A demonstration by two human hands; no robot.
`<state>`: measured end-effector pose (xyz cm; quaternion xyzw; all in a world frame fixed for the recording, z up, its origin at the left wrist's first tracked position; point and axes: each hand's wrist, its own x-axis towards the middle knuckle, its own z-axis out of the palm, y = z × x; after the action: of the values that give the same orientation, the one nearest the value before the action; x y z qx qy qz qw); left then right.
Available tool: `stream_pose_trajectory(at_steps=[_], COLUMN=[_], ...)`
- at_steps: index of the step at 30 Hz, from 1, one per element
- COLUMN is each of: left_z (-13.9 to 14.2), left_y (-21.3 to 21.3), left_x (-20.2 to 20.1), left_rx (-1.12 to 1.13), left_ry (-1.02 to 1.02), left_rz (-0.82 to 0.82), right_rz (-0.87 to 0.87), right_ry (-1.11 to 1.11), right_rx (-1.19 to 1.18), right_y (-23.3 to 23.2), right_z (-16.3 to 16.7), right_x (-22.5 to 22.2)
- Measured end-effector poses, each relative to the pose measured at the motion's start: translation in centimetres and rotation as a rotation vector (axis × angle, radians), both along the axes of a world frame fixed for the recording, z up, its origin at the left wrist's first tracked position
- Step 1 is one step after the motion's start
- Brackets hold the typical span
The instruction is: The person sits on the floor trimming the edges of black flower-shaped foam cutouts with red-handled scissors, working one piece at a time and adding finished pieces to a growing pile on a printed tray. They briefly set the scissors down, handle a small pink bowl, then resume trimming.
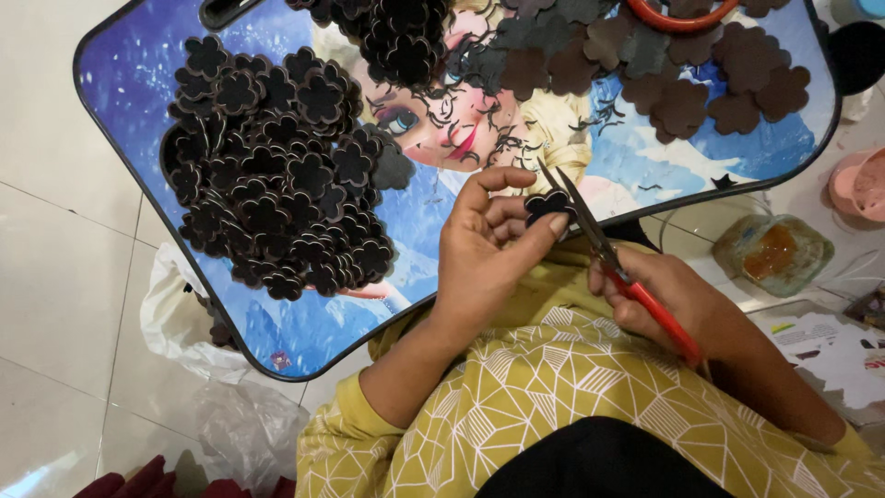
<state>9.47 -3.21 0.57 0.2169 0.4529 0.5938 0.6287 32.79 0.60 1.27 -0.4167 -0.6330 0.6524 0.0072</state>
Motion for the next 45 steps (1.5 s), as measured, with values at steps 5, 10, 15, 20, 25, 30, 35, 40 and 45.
stream_pose_trajectory(at_steps=[5, 10, 15, 20, 25, 30, 35, 40, 45], left_z=[0.1, 0.2, 0.1, 0.1, 0.2, 0.5, 0.5, 0.4, 0.3], left_y=[-0.2, -0.3, -0.2, -0.2, -0.2, -0.2, -0.2, 0.0, 0.1], left_x=[0.1, 0.1, 0.3, 0.3, 0.1, 0.0, -0.2, -0.3, -0.3], left_rx=[-0.030, -0.056, -0.068, -0.043, -0.028, -0.047, -0.043, -0.017, -0.033], left_ry=[0.074, 0.099, 0.136, 0.136, 0.138, 0.169, 0.162, 0.161, 0.106], left_rz=[-0.044, -0.083, -0.098, -0.095, -0.090, -0.082, -0.065, -0.053, -0.029], right_rz=[0.023, 0.011, 0.027, 0.037, 0.020, 0.015, -0.004, -0.002, 0.006], right_ry=[-0.010, -0.015, -0.010, 0.047, 0.034, 0.041, 0.030, 0.021, 0.024], right_rx=[0.018, 0.037, 0.075, 0.085, 0.044, 0.049, 0.006, -0.016, -0.018], right_y=[0.2, 0.1, 0.0, 0.1, 0.0, 0.1, 0.2, 0.2, 0.2], right_z=[0.7, 1.1, 0.9, 0.1, 0.1, 0.6, 0.7, 0.6, 0.5], right_x=[-0.4, -0.6, -0.4, -0.2, 0.0, -0.1, -0.2, -0.1, 0.0])
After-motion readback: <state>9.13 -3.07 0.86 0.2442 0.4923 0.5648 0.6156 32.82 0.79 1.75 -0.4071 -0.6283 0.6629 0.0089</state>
